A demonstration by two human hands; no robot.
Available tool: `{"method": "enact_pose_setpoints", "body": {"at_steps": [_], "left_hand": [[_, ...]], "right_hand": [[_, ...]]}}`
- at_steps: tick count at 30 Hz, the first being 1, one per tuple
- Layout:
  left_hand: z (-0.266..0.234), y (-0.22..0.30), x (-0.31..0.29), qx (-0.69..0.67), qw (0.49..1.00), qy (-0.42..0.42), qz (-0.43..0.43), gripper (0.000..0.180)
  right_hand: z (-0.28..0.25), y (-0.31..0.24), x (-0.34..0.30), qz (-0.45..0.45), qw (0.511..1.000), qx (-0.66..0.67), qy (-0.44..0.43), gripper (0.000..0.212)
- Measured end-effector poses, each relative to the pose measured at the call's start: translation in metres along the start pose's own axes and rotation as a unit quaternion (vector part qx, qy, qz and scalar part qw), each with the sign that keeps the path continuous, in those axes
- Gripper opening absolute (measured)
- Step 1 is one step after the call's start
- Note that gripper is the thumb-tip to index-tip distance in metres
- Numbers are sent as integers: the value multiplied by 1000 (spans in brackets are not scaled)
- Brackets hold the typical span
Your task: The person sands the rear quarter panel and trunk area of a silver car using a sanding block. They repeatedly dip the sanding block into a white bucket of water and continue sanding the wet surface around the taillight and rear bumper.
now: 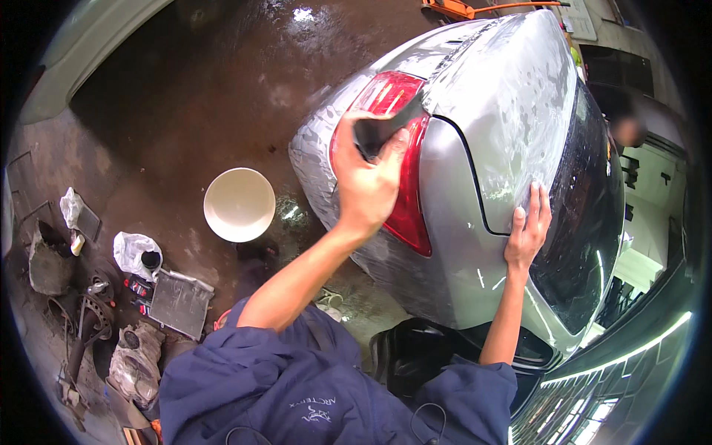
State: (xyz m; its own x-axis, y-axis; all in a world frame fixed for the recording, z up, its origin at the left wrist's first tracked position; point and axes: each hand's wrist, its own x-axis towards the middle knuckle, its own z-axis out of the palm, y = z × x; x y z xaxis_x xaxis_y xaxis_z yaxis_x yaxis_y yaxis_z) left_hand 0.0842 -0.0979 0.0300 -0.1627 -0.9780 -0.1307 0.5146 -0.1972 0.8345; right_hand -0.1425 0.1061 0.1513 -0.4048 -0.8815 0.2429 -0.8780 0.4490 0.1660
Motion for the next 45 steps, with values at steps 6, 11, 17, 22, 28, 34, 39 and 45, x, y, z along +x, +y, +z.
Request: {"method": "enact_pose_setpoints", "body": {"at_steps": [6, 11, 17, 22, 28, 34, 39, 45], "left_hand": [[28, -33, -19, 217, 960, -47, 169, 39], [14, -37, -71, 413, 879, -168, 171, 69], [28, -22, -51, 399, 891, -173, 126, 69], [36, -28, -46, 422, 887, -140, 125, 63], [24, -30, -67, 405, 885, -148, 175, 63], [20, -39, -67, 409, 876, -136, 214, 61], [37, -43, -34, 350, 905, -126, 207, 58], [32, -44, -7, 292, 920, -159, 206, 59]], "right_hand": [[1, -1, 1, 2, 1000, 0, 4, 58], [2, 2, 0, 0, 1000, -3, 6, 58], [1, 2, 1, -8, 1000, -8, 3, 58], [2, -1, 5, -9, 1000, -9, -1, 58], [2, 1, 1, -13, 1000, -13, -1, 60], [-1, -2, 2, -10, 1000, -12, 1, 59], [1, -3, 1, -4, 1000, -7, -3, 59], [1, -4, 6, -7, 1000, -10, 1, 59]]}}
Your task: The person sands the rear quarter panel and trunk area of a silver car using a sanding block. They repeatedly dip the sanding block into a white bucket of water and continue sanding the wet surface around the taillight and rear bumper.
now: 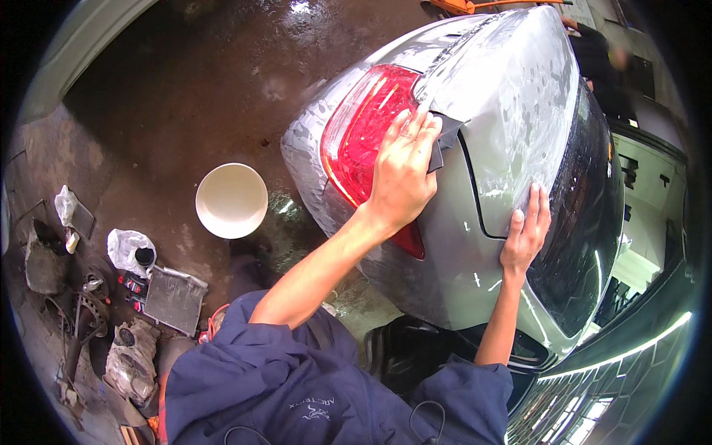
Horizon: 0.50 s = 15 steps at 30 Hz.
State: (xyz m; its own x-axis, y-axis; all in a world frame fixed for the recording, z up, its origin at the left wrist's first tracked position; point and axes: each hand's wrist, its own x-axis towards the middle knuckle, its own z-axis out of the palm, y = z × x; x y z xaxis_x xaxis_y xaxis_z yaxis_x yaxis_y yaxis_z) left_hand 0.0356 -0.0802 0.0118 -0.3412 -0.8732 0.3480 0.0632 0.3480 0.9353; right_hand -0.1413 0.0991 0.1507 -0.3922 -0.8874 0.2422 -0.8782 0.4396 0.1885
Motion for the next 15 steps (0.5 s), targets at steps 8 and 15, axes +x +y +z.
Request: {"method": "enact_pose_setpoints", "body": {"at_steps": [8, 15], "left_hand": [[-5, 0, 4, 17, 999, -34, -17, 55], [-25, -6, 13, 14, 997, -8, -78, 37]], "right_hand": [[-1, -1, -3, 8, 1000, 5, -5, 59], [-1, 3, -5, -2, 1000, -3, -2, 59]]}}
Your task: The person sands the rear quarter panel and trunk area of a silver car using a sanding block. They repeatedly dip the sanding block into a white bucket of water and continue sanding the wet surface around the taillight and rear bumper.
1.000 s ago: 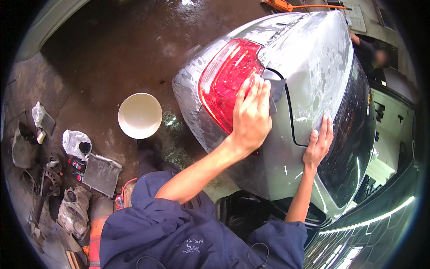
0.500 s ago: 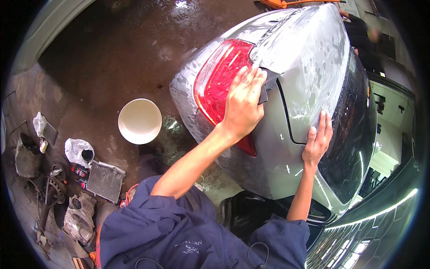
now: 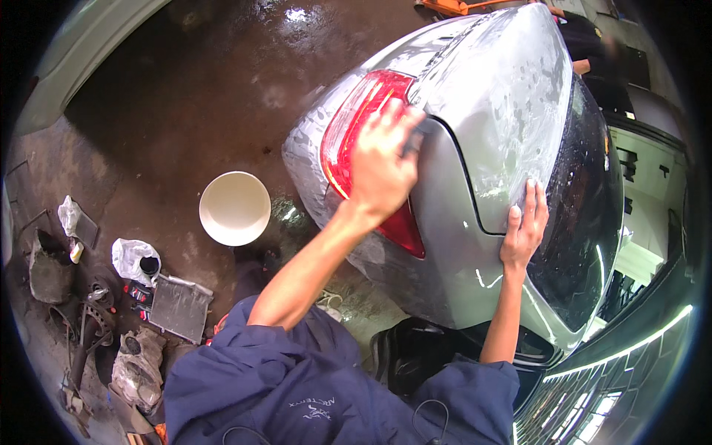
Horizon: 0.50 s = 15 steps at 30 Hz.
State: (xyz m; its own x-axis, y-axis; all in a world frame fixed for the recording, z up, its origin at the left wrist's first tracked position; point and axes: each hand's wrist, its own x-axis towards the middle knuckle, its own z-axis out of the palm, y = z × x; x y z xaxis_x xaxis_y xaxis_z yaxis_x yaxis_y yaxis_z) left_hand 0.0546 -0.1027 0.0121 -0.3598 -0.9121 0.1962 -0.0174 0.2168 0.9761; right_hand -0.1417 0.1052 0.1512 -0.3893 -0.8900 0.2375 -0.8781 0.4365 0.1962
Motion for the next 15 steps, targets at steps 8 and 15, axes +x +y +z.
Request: {"method": "enact_pose_setpoints", "body": {"at_steps": [8, 15], "left_hand": [[-20, -1, -5, -82, 984, 145, -55, 47], [25, 25, -57, -3, 999, 13, -34, 66]], "right_hand": [[2, 4, 0, 6, 1000, 8, 7, 57], [3, 2, 0, 5, 1000, 11, 10, 58]]}}
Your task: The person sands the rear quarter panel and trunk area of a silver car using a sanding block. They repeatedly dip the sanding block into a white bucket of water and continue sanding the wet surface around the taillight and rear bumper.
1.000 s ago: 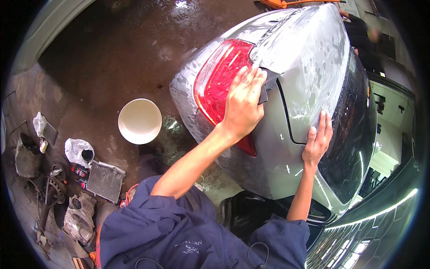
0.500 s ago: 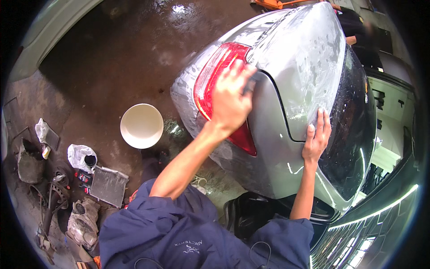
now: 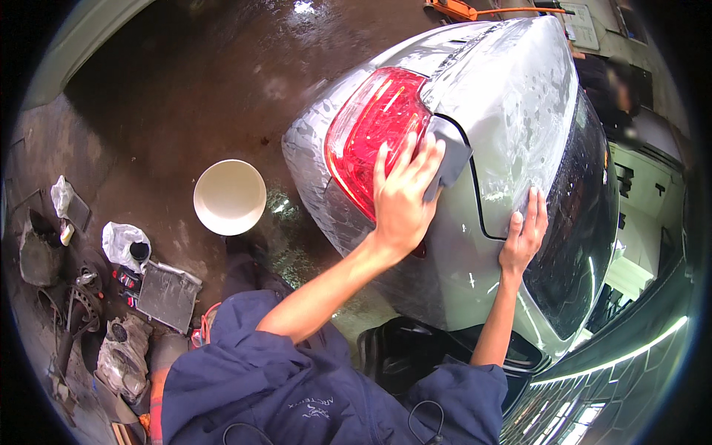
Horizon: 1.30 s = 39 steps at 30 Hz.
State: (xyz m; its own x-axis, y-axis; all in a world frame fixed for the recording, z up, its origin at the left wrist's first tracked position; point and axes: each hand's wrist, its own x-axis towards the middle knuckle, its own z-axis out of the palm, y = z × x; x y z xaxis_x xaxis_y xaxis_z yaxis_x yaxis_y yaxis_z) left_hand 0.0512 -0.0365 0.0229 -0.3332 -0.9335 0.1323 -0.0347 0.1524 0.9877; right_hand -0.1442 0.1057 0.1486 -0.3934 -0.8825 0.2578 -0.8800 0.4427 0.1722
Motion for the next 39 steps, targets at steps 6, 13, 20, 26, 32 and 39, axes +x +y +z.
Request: {"method": "enact_pose_setpoints", "body": {"at_steps": [6, 13, 20, 26, 32, 39], "left_hand": [[9, 0, 21, 17, 1000, 18, -2, 49], [9, -3, 23, 75, 995, 10, 67, 51], [9, -2, 15, 95, 988, 31, 114, 52], [6, -11, 1, 69, 988, 52, 132, 42], [10, -7, 21, 18, 992, 60, 105, 33], [15, -4, 36, 26, 990, 83, 115, 28]], "right_hand": [[1, -3, 0, 1, 1000, -4, -5, 59], [-1, 0, 2, 2, 1000, -4, -1, 57], [-1, -1, 0, 4, 1000, 0, 4, 57], [-1, 0, -2, 8, 1000, -6, 6, 56], [0, -6, 3, 20, 1000, 0, 3, 57], [-3, -6, 2, 17, 1000, 2, -1, 57]]}}
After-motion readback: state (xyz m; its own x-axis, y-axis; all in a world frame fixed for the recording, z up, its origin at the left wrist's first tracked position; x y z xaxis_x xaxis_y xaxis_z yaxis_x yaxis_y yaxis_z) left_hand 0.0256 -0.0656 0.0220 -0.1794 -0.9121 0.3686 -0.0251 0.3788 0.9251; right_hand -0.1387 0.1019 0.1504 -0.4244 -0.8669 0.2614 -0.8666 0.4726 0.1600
